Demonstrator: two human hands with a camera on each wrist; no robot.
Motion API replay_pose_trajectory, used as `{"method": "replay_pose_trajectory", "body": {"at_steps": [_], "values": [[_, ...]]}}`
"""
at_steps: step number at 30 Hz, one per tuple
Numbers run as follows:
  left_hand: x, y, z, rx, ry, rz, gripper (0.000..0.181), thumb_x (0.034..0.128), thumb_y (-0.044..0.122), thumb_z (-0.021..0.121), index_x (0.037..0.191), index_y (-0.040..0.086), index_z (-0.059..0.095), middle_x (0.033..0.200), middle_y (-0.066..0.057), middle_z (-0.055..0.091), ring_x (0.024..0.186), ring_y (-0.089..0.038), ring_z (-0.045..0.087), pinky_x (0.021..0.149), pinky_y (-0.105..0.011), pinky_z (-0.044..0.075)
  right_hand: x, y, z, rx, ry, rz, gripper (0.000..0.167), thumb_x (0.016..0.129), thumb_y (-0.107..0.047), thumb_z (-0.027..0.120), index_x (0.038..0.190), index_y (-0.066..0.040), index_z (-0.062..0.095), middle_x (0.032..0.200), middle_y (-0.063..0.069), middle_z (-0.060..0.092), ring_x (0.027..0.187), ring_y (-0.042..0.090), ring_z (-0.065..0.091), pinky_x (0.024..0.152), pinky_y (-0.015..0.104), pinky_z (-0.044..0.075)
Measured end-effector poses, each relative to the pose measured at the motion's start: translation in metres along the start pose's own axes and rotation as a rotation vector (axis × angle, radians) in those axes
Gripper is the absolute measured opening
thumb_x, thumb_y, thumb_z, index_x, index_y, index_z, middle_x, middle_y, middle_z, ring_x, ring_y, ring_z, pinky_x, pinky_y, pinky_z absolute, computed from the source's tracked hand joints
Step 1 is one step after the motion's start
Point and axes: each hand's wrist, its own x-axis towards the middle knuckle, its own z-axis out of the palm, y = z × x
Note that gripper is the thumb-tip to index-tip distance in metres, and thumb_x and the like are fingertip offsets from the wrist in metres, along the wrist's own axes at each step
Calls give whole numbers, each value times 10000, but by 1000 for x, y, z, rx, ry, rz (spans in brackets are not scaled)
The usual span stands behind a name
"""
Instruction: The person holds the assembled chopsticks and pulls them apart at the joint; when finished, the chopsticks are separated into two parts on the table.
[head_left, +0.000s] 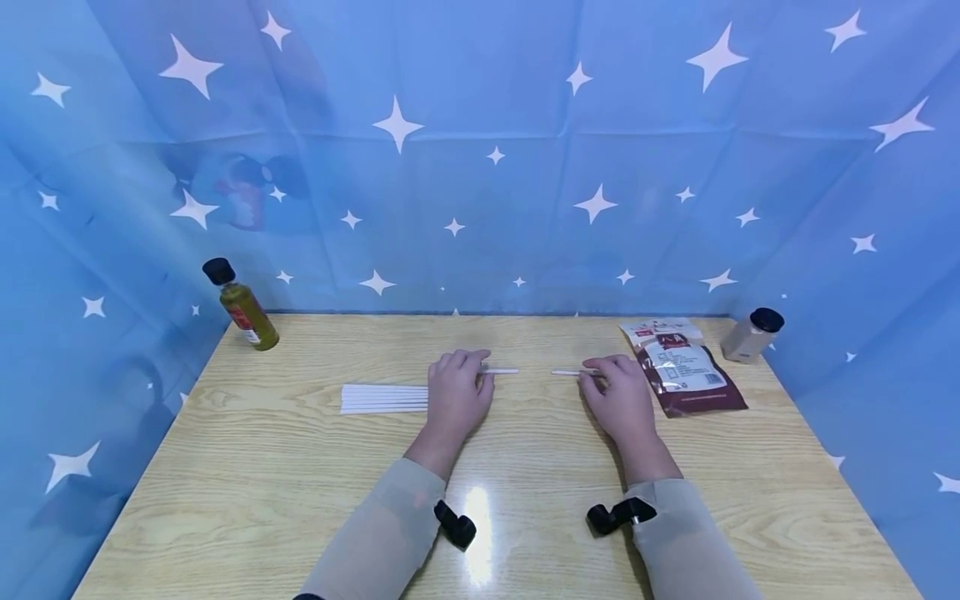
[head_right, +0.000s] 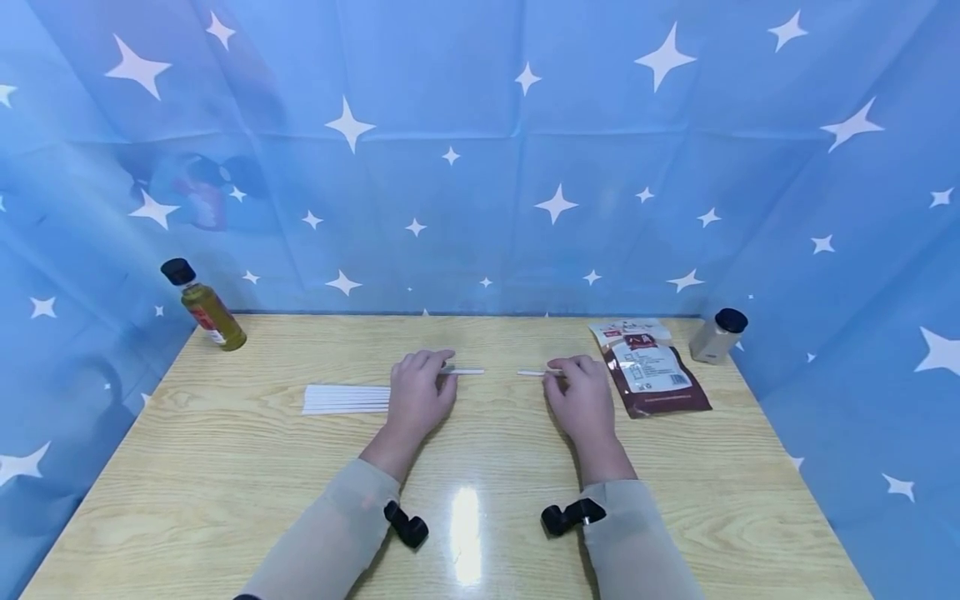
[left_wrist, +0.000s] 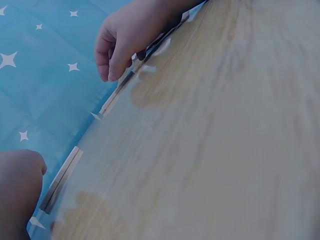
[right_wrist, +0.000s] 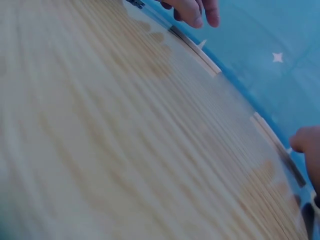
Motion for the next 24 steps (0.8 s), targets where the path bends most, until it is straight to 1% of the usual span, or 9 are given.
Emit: {"method": "replay_pose_trajectory", "body": {"at_steps": [2, 6, 13, 17, 24], "values": [[-1, 0, -1, 3, -4, -5, 325, 939, 196, 804, 1258, 150, 758, 1133, -35, 750, 1069, -273, 674, 973, -507, 492, -1, -3, 1, 1, 0, -6, 202, 975, -169, 780, 1141, -54, 790, 1121, 172, 672, 1067, 397, 602, 924, 570, 495], [-3, 2, -4, 11, -13, -2, 299, 958, 201, 779, 1252, 155, 757, 1142, -27, 752, 1090, -274, 679, 1006, -534, 465, -1, -7, 2, 8, 26, -17, 183, 966, -158, 789, 1112, -48, 794, 1105, 168, 672, 1053, 404, 595, 918, 568, 492], [-6, 2, -12, 40, -24, 0, 233, 962, 210, 770, 1189, 162, 780, 1129, -14, 749, 1094, -263, 678, 1003, -521, 471, 0, -15, 7, 44, 54, -30, 168, 976, -155, 771, 1104, -49, 798, 1103, 167, 681, 1024, 396, 598, 886, 559, 497], [-7, 1, -15, 37, -13, 10, 205, 959, 205, 769, 1157, 155, 791, 1104, -17, 745, 1084, -266, 676, 1000, -522, 477, 1, -22, 9, 68, 82, -20, 163, 968, -146, 771, 1094, -46, 798, 1096, 158, 691, 1028, 394, 603, 900, 554, 500], [-14, -5, -20, 26, 5, 20, 144, 947, 175, 776, 1086, 151, 805, 1059, -18, 750, 1056, -262, 684, 971, -511, 495, 1, -39, 16, 74, 53, -39, 169, 977, -151, 765, 1097, -37, 800, 1092, 163, 704, 1053, 402, 622, 934, 546, 510]]}}
